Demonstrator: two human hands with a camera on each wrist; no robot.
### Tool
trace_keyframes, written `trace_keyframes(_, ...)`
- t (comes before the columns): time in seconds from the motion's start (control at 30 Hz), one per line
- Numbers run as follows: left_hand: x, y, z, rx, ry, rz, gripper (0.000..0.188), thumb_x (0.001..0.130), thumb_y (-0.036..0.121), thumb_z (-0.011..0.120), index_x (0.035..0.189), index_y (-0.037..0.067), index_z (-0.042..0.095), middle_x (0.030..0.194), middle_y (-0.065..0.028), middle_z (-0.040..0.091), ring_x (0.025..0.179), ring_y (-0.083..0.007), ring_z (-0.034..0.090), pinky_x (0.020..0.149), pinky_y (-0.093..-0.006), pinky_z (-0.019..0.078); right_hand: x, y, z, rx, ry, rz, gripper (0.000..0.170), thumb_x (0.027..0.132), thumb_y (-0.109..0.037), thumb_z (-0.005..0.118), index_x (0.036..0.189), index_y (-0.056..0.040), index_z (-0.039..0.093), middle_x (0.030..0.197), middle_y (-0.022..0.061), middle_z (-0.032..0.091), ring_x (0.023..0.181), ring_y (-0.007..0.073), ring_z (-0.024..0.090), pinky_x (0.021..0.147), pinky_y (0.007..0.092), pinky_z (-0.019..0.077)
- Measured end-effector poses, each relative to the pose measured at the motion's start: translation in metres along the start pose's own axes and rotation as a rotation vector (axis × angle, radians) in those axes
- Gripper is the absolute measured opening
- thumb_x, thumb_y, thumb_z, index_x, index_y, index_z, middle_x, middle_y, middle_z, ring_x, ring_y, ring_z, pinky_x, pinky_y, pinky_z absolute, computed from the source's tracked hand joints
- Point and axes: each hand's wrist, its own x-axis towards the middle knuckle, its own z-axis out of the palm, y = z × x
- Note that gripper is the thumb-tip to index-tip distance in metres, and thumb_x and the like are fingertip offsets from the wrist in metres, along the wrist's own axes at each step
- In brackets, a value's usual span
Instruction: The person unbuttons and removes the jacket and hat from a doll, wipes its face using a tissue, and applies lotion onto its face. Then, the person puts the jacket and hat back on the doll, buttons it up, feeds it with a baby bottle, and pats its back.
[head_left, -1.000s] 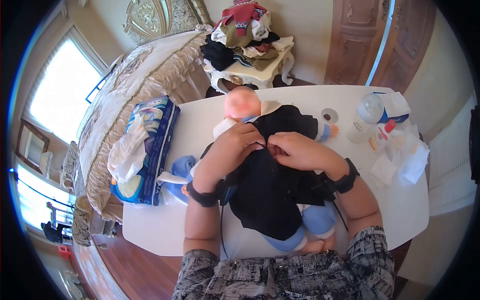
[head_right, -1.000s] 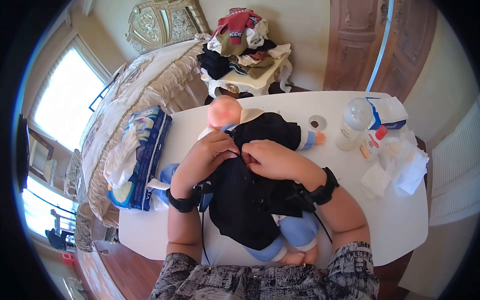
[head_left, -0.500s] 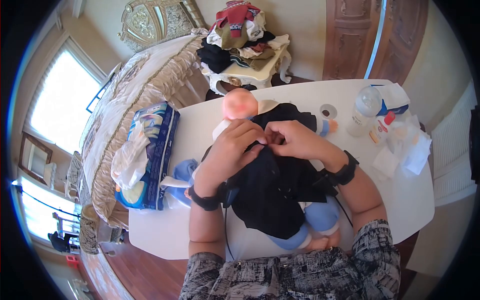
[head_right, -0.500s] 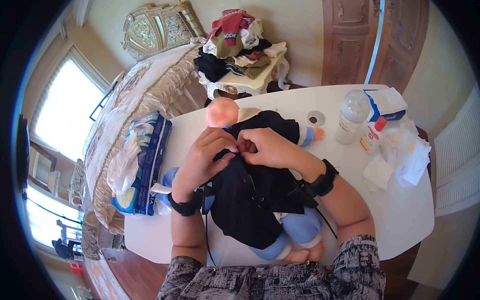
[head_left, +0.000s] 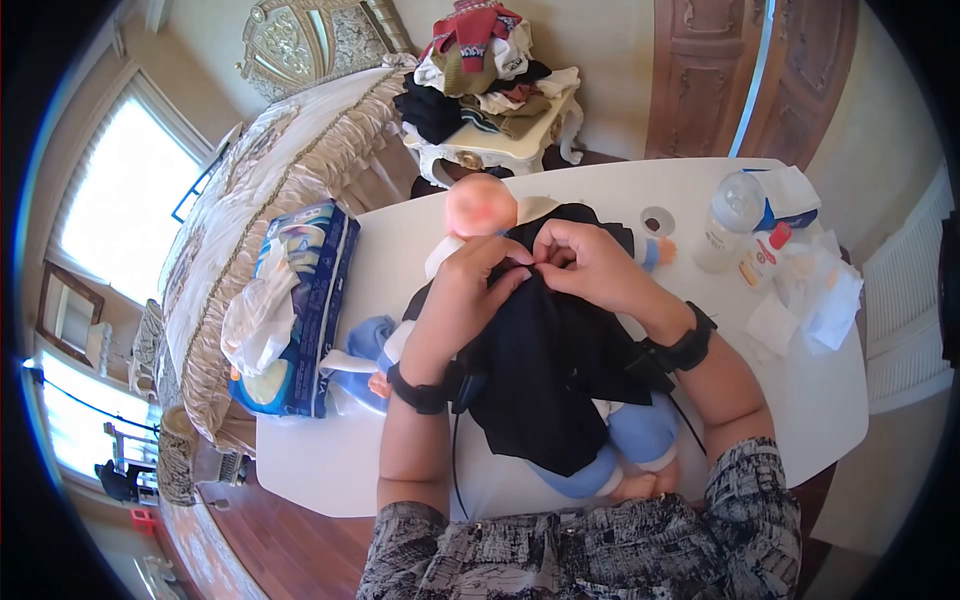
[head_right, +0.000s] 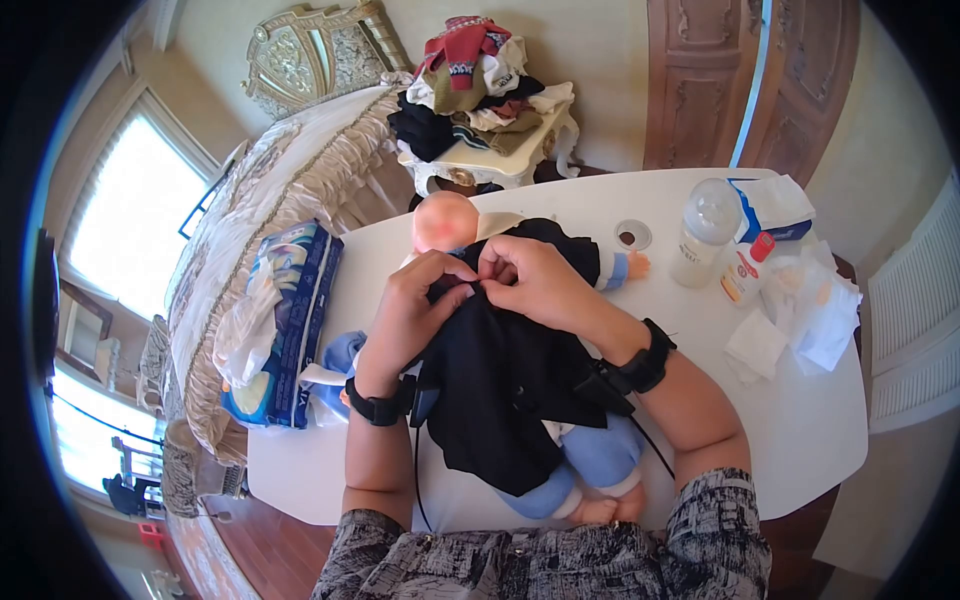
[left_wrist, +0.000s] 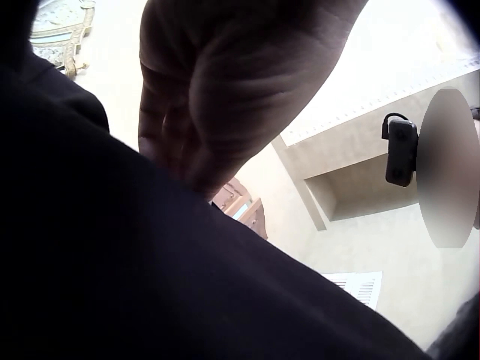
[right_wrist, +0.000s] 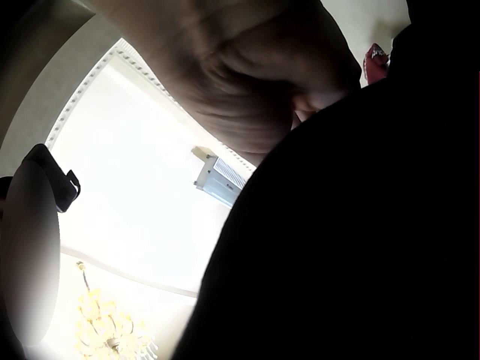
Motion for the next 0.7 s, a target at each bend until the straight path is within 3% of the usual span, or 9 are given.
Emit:
trace_keyframes(0.3, 0.0, 0.004, 0.008, -0.086, 0.07, -0.128, 0.018, 0.078, -0.003, 0.067, 0.096, 0.0, 0.062, 0.083, -0.0102, 0.066, 0.077, -0.0225, 0.065, 0.071, -0.0318, 0.05, 0.003, 0.002, -0.003, 0.269, -0.102, 0.094, 0.015, 0.087, -0.01, 0.069, 0.09, 0.0, 0.058, 0.081, 0.002, 0.061, 0.071, 0.0077, 0.059, 0.066, 0.0225, 0.0491)
trace_keyframes(0.4, 0.0, 0.004, 0.011, -0.14, 0.068, -0.15, 0.021, 0.079, -0.004, 0.066, 0.099, 0.0, 0.06, 0.082, -0.0104, 0.066, 0.076, -0.0203, 0.065, 0.071, -0.0308, 0.0497, 0.003, 0.008, -0.002, 0.203, -0.098, -0.026, 0.02, 0.087, -0.014, 0.072, 0.09, 0.0006, 0.058, 0.082, 0.0026, 0.061, 0.072, 0.0071, 0.058, 0.066, 0.0229, 0.0492)
trace_keyframes(0.5, 0.0, -0.002, 0.01, -0.149, 0.037, -0.16, 0.026, 0.081, -0.004, 0.065, 0.106, 0.001, 0.059, 0.08, -0.0098, 0.063, 0.075, -0.0185, 0.063, 0.071, -0.0292, 0.0484, 0.003, 0.006, -0.004, 0.158, -0.094, 0.04, 0.015, 0.088, -0.011, 0.069, 0.09, 0.0002, 0.06, 0.083, 0.0025, 0.061, 0.071, 0.0077, 0.057, 0.065, 0.0237, 0.0493)
trace_keyframes(0.6, 0.0, -0.004, 0.007, -0.198, -0.051, -0.227, 0.032, 0.084, -0.004, 0.064, 0.115, 0.002, 0.056, 0.085, -0.0025, 0.058, 0.08, -0.0104, 0.056, 0.079, -0.0257, 0.0455, 0.003, 0.004, -0.004, 0.128, -0.094, 0.074, 0.011, 0.087, -0.009, 0.067, 0.089, -0.0002, 0.061, 0.082, 0.0022, 0.062, 0.071, 0.0081, 0.058, 0.065, 0.0241, 0.0495)
trace_keyframes(0.7, 0.0, -0.008, 0.006, -0.228, -0.084, -0.247, 0.034, 0.085, -0.004, 0.063, 0.118, 0.003, 0.055, 0.083, -0.0011, 0.056, 0.08, -0.0095, 0.054, 0.079, -0.0247, 0.0446, 0.003, 0.004, -0.004, 0.167, -0.097, 0.105, 0.008, 0.087, -0.007, 0.066, 0.088, -0.0002, 0.062, 0.081, 0.0021, 0.062, 0.071, 0.0083, 0.058, 0.065, 0.0241, 0.0493)
